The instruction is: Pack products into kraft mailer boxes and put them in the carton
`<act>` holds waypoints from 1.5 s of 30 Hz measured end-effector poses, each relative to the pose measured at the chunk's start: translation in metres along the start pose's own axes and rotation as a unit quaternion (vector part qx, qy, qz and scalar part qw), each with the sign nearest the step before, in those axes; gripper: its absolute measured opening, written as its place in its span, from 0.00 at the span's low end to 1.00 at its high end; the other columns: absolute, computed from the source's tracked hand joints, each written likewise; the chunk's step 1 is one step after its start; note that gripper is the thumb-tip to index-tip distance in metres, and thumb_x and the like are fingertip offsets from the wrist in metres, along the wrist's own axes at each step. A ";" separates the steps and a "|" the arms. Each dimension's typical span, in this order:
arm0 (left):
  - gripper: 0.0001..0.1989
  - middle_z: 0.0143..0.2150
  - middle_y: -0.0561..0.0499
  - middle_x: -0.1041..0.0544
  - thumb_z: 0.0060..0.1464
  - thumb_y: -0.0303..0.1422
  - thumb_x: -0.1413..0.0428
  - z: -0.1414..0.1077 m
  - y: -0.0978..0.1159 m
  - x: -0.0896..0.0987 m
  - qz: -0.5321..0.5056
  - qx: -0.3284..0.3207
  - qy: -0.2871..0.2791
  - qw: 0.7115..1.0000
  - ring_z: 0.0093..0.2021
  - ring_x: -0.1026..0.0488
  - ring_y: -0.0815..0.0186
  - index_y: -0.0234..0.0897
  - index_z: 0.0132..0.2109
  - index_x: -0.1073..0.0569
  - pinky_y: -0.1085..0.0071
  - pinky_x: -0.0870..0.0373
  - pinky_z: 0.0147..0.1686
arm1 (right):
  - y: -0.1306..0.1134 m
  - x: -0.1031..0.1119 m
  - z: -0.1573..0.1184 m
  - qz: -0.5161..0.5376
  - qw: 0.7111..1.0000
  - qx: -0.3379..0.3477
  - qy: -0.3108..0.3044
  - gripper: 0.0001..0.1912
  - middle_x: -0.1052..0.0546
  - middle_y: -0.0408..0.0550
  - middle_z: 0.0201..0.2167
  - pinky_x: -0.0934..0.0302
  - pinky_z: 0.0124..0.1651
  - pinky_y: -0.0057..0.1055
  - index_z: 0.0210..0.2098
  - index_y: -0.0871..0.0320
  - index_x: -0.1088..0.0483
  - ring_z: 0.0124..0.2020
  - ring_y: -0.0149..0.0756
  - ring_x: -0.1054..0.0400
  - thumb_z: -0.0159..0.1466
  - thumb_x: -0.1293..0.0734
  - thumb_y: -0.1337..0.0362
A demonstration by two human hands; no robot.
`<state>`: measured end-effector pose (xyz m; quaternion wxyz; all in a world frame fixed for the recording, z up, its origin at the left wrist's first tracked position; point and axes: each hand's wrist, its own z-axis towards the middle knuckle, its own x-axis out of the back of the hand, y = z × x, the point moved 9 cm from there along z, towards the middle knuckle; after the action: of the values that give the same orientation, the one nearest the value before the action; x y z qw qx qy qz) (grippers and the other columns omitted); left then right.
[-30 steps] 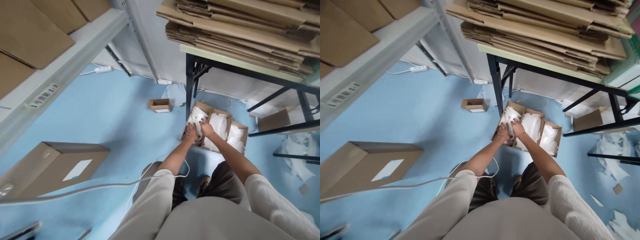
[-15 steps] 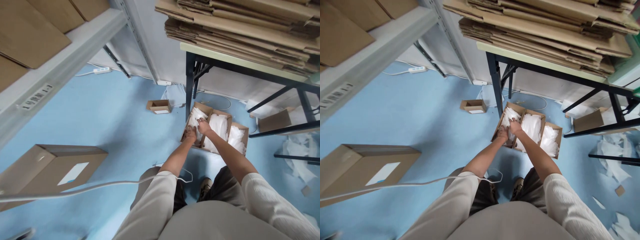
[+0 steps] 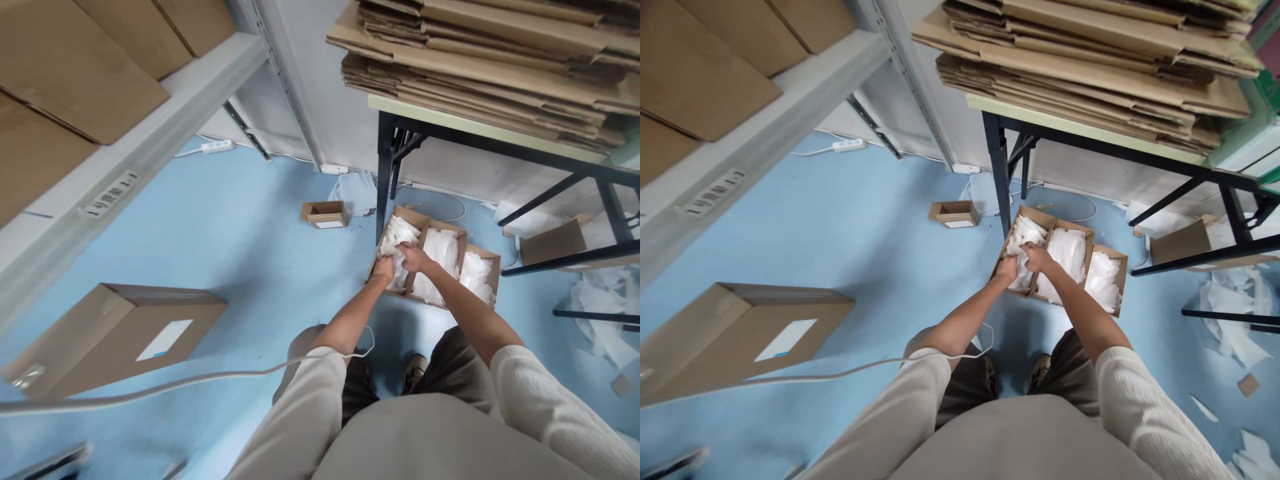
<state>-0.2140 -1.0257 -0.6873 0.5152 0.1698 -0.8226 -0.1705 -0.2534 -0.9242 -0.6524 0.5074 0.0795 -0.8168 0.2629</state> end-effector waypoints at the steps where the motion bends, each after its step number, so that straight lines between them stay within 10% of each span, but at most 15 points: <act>1: 0.20 0.60 0.33 0.20 0.66 0.22 0.45 -0.004 0.000 0.006 0.005 0.001 0.003 1.000 0.59 0.19 0.51 0.32 0.63 0.23 0.59 0.25 0.62 | -0.003 -0.001 -0.001 -0.001 1.000 0.015 -0.009 0.43 0.35 0.59 0.74 0.34 0.67 0.42 0.75 0.57 0.37 0.68 0.53 0.32 0.60 0.30 0.72; 11: 0.27 0.64 0.40 0.20 0.62 0.18 0.44 -0.031 0.024 0.068 -0.018 -0.039 0.069 0.997 0.64 0.22 0.54 0.38 0.66 0.24 0.62 0.28 0.66 | -0.021 0.018 -0.013 0.018 0.998 0.039 0.050 0.39 0.28 0.60 0.66 0.35 0.66 0.40 0.75 0.54 0.38 0.63 0.48 0.29 0.66 0.32 0.74; 27: 0.26 0.62 0.40 0.21 0.62 0.18 0.46 -0.045 0.040 0.104 -0.026 -0.084 0.110 0.990 0.63 0.23 0.54 0.35 0.64 0.22 0.63 0.29 0.68 | -0.030 0.048 -0.012 0.079 0.984 0.037 0.153 0.28 0.25 0.55 0.55 0.33 0.63 0.38 0.61 0.58 0.28 0.55 0.45 0.27 0.62 0.34 0.77; 45: 0.24 0.59 0.38 0.19 0.59 0.17 0.45 -0.075 0.093 0.181 -0.048 -0.109 0.110 0.987 0.61 0.22 0.54 0.32 0.60 0.20 0.63 0.28 0.66 | -0.044 0.136 -0.049 0.150 0.964 0.050 0.215 0.26 0.22 0.54 0.50 0.31 0.61 0.40 0.54 0.57 0.24 0.52 0.45 0.27 0.59 0.35 0.79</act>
<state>-0.2305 -1.0338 -0.4714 0.6088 0.1699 -0.7286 -0.2639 -0.2618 -0.9183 -0.5017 0.6211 -0.0769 -0.6768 0.3876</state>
